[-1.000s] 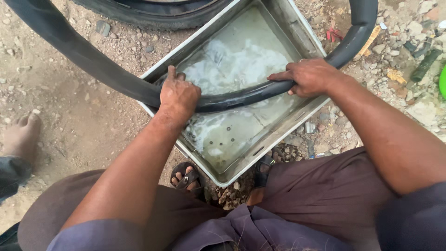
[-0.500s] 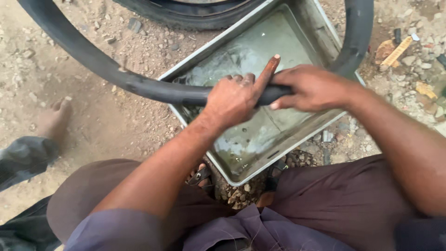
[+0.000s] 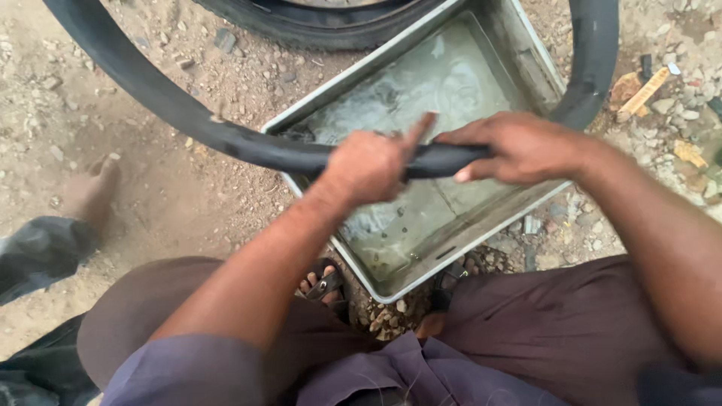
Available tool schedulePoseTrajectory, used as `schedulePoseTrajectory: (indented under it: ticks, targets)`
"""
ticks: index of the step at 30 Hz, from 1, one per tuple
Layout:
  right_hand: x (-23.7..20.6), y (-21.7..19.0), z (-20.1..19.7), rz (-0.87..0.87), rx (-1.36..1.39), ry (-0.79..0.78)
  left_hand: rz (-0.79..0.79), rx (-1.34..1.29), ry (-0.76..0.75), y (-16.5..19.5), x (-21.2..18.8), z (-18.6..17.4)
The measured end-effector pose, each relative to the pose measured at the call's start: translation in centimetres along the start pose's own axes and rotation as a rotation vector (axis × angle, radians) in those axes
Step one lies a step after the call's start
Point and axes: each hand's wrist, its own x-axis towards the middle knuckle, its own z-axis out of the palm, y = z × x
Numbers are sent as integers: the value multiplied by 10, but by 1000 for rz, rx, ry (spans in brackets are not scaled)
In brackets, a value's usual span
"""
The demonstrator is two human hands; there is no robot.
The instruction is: The person submerges a bicycle inner tube into a rectangular container of water to locate leaks by watching for air bubbles. They repeatedly dip and lift sections of the tube, then use a small metal tool to probe the surface of the tube while it is wet.
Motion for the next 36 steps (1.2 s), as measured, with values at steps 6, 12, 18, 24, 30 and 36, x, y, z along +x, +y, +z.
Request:
schedulePoseTrajectory:
  ticks: [6, 12, 18, 24, 30, 36]
  targets:
    - [9, 96, -13, 202, 175, 26, -146, 247, 122, -70, 0, 24]
    - [25, 114, 20, 275, -183, -37, 4, 437, 222, -58, -1, 53]
    - [36, 96, 27, 296, -263, -69, -141, 514, 223, -64, 2, 34]
    - [42, 93, 38, 284, -339, -25, -226, 304, 63, -70, 22, 49]
    - [50, 92, 45, 253, -408, -13, -248, 301, 88, -81, 35, 71]
    - [51, 92, 46, 223, -423, -18, -250, 288, 59, -80, 36, 69]
